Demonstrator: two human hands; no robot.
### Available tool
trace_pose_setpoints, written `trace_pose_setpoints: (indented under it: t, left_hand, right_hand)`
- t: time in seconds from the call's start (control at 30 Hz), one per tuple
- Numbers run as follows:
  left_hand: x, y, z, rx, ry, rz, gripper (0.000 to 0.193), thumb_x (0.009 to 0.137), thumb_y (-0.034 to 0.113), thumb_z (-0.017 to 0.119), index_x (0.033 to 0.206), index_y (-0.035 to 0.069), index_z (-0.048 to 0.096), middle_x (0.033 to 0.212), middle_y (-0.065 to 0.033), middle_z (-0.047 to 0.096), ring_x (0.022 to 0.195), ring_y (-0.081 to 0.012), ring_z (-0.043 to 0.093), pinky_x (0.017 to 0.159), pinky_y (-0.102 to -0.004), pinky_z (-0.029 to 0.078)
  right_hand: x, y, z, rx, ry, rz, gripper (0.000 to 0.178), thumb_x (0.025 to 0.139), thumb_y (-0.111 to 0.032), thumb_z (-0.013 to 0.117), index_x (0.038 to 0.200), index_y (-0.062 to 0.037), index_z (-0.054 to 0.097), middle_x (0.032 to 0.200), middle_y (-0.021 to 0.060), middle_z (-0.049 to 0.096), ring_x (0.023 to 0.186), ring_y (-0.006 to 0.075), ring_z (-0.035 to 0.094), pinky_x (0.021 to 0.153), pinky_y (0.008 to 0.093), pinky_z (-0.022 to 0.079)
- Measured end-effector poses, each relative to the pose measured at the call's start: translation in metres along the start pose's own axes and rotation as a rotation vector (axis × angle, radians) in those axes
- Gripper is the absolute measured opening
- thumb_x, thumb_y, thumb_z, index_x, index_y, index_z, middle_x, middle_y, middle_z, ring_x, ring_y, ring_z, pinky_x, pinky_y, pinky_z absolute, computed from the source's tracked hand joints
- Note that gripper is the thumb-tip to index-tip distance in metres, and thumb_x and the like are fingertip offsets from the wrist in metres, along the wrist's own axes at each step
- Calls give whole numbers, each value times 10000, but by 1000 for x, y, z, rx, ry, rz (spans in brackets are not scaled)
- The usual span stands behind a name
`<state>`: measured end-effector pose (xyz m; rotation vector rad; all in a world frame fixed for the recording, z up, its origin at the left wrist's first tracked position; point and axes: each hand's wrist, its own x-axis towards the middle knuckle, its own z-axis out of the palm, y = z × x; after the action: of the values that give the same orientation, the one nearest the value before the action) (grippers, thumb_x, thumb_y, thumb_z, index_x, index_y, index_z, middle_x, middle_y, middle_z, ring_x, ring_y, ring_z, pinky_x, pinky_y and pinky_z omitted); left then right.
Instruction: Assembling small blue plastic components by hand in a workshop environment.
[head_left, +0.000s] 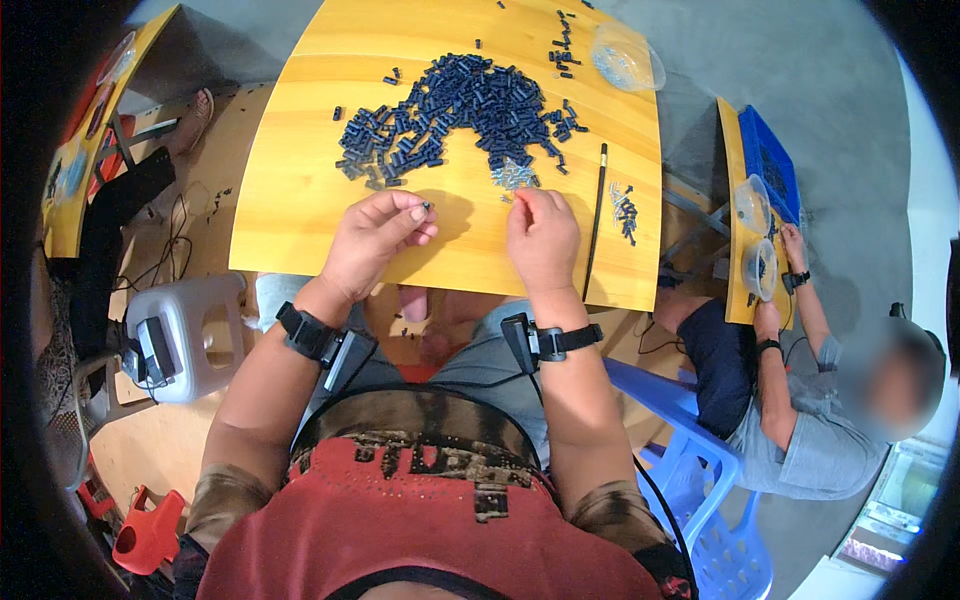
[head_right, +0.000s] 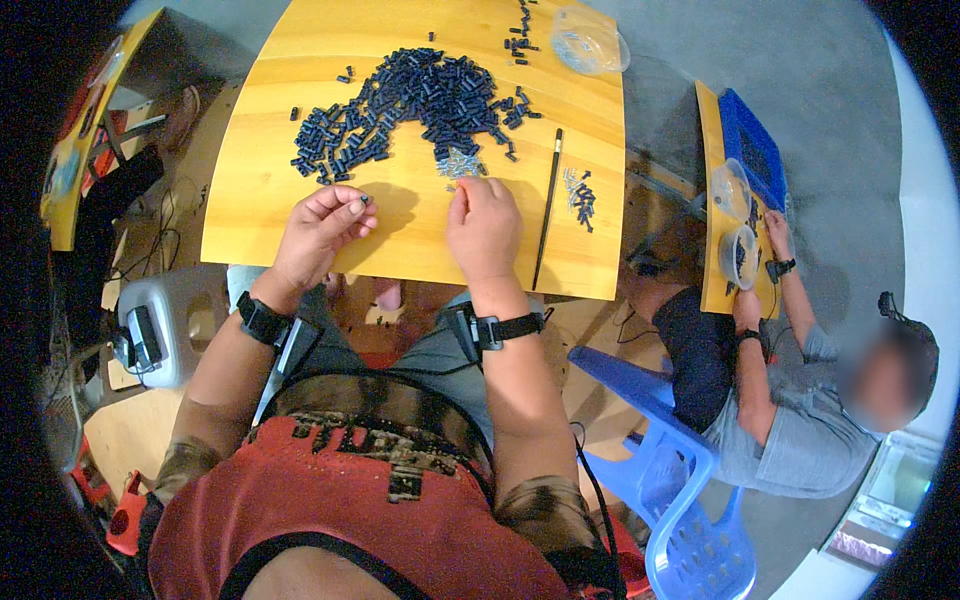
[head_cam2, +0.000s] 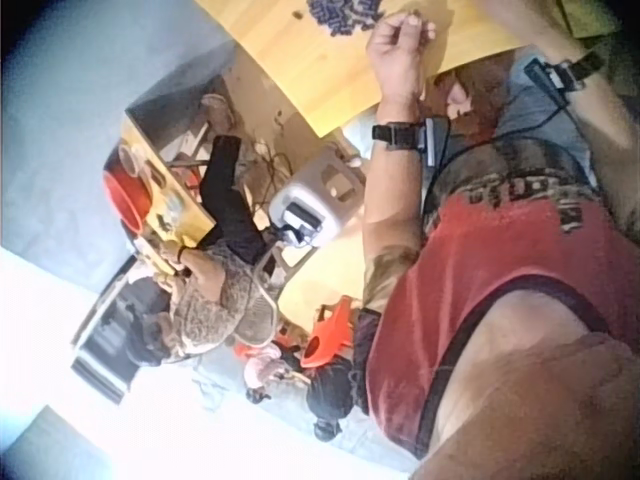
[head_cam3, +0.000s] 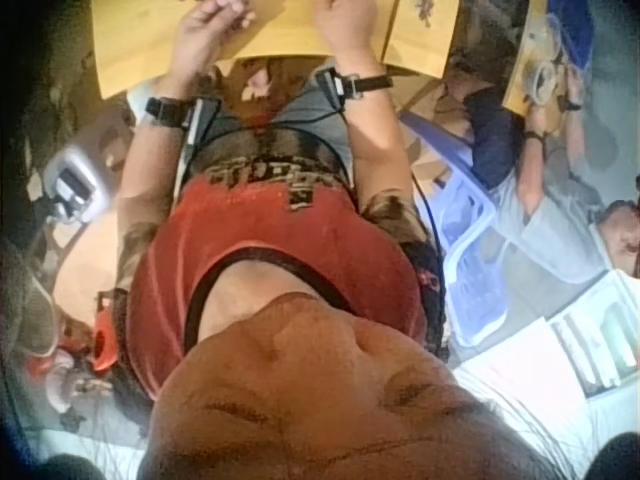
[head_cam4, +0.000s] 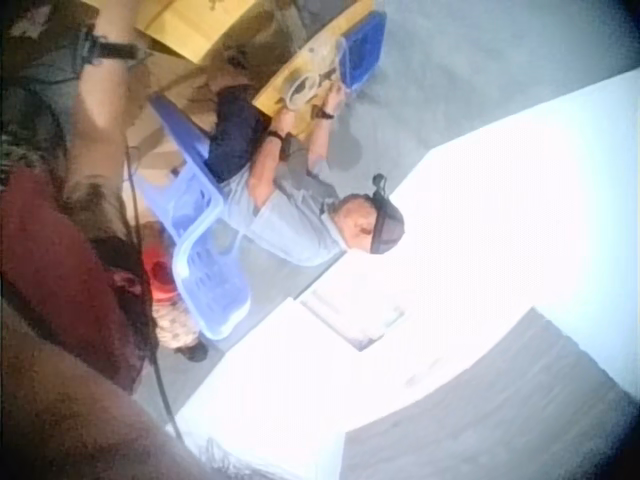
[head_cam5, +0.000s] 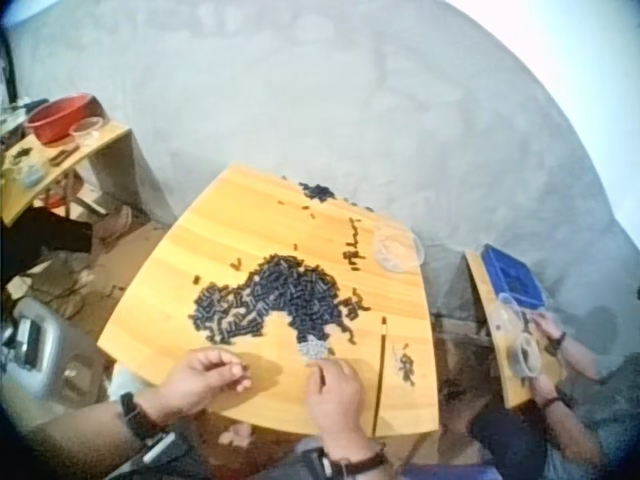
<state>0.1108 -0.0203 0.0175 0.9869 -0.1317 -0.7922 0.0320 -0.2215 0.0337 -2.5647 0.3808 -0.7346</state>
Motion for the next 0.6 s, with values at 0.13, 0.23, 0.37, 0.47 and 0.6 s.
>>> trace_pose_setpoints:
  t: [0.13, 0.23, 0.37, 0.47, 0.6]
  left_hand:
    - [-2, 4, 2, -26, -8, -6, 143, 883, 94, 568, 988, -2, 550, 928, -77, 616, 831, -152, 600, 754, -262, 489]
    - [0, 2, -1, -32, -21, -5, 140, 888, 92, 559, 996, 3, 555, 932, -77, 618, 829, -152, 600, 745, -262, 488]
    - [0, 2, -2, -19, -27, -5, 135, 891, 85, 549, 1004, 11, 562, 936, -78, 621, 823, -152, 601, 733, -264, 487]
    - [0, 1, -2, -45, -35, -4, 135, 893, 81, 545, 1006, 10, 563, 936, -77, 619, 823, -149, 599, 730, -262, 485]
    - [2, 0, -4, -34, -38, -5, 136, 893, 78, 543, 1009, 10, 564, 937, -78, 618, 826, -147, 598, 731, -260, 485]
  right_hand:
    - [2, 7, -5, 39, -26, 61, 68, 764, -81, 593, 823, -54, 615, 750, 124, 587, 698, 314, 574, 618, 398, 476]
    - [3, 2, -6, 52, -35, 39, 53, 753, -77, 598, 800, -53, 605, 740, 122, 585, 704, 310, 573, 615, 397, 474]
    - [3, -3, 1, 2, -67, -12, 44, 739, -74, 599, 775, -51, 592, 737, 120, 586, 710, 308, 572, 618, 397, 473]
    - [2, -4, 5, -13, -88, -18, 42, 731, -77, 597, 757, -50, 576, 741, 118, 576, 717, 310, 565, 620, 400, 471]
    - [2, -7, 6, -98, -114, -12, 43, 725, -76, 593, 747, -53, 564, 747, 117, 557, 718, 314, 554, 615, 409, 465]
